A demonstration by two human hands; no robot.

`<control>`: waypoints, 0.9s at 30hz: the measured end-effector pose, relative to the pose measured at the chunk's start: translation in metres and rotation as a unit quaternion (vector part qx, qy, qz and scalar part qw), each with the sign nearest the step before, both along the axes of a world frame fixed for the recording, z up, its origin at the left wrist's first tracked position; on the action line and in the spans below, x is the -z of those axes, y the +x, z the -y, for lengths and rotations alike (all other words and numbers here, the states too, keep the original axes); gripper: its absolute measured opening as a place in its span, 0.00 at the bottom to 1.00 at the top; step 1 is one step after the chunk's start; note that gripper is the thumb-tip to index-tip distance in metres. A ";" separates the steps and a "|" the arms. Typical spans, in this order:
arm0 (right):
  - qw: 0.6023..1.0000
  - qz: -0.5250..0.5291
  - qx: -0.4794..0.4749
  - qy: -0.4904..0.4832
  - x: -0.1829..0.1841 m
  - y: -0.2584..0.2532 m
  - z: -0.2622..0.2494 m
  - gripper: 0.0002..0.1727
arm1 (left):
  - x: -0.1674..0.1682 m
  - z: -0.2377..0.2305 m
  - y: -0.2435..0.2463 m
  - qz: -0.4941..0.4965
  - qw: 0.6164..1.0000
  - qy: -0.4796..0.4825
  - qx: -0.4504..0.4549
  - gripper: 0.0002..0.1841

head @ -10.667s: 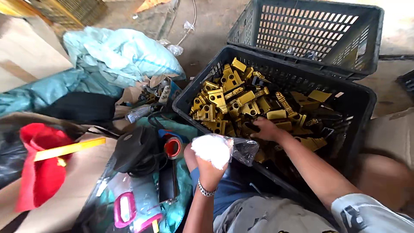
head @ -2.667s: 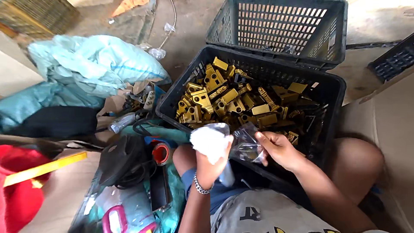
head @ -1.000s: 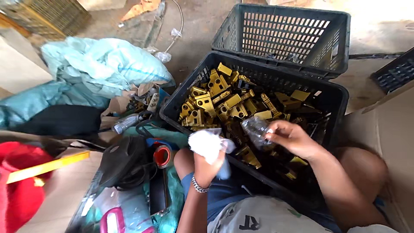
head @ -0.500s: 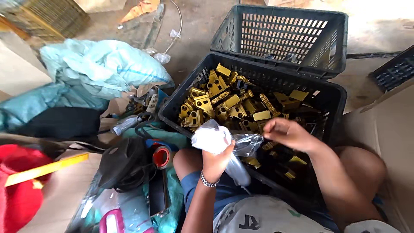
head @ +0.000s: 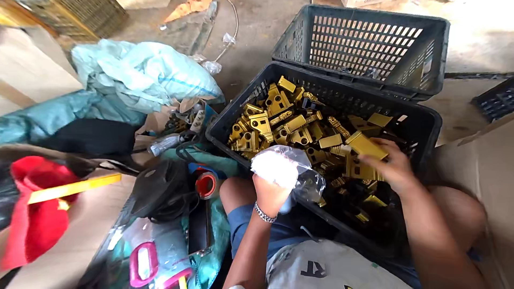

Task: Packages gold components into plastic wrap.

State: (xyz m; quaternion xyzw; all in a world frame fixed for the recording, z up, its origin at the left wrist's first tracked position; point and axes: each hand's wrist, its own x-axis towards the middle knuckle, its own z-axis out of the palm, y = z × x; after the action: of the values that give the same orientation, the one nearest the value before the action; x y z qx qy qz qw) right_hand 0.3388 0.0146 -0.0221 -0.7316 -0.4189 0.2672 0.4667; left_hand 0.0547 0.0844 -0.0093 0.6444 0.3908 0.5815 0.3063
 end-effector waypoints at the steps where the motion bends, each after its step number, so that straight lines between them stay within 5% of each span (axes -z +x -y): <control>1: 0.991 -0.113 0.037 0.065 -0.008 -0.001 0.004 0.33 | 0.001 -0.001 0.002 -0.008 1.000 -0.001 -0.003 0.24; 3: 0.952 -0.240 0.012 0.190 -0.022 0.002 0.011 0.41 | 0.003 -0.003 0.009 -0.017 1.000 0.000 -0.008 0.23; 5: 0.937 -0.245 -0.065 0.239 -0.039 -0.003 0.017 0.41 | 0.002 -0.005 0.015 -0.016 1.000 -0.004 -0.005 0.24; 9: 0.917 -0.294 -0.258 0.076 -0.062 -0.048 0.029 0.33 | -0.009 0.000 0.027 -0.020 0.998 -0.027 0.053 0.27; 12: 0.982 -0.083 -0.160 0.065 -0.039 -0.083 0.022 0.27 | -0.029 0.014 0.040 0.045 0.970 -0.184 0.149 0.23; 14: 0.975 0.141 -0.131 0.111 -0.017 -0.095 0.018 0.21 | -0.039 0.018 0.044 0.113 0.944 -0.251 0.182 0.20; 17: 0.950 0.231 -0.206 -0.030 -0.017 -0.112 0.022 0.25 | -0.030 0.026 0.037 0.059 0.956 -0.213 0.193 0.17; 21: 0.981 0.117 -0.152 -0.002 -0.008 -0.105 0.002 0.41 | -0.012 0.037 0.033 -0.140 0.971 -0.065 0.183 0.19; 24: 0.983 -0.035 -0.177 -0.014 -0.015 -0.099 -0.011 0.53 | -0.007 0.023 0.035 -0.186 0.970 0.000 0.158 0.27; 27: 0.968 -0.166 -0.190 -0.011 -0.038 -0.076 -0.026 0.45 | -0.009 -0.028 0.043 -0.126 0.984 -0.042 0.122 0.27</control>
State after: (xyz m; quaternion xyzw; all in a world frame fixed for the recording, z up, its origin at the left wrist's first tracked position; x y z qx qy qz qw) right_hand 0.2630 0.0401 0.0154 -0.5892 -0.4637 0.4736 0.4622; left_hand 0.0973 0.1121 -0.0002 0.7418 0.3686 0.4377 0.3498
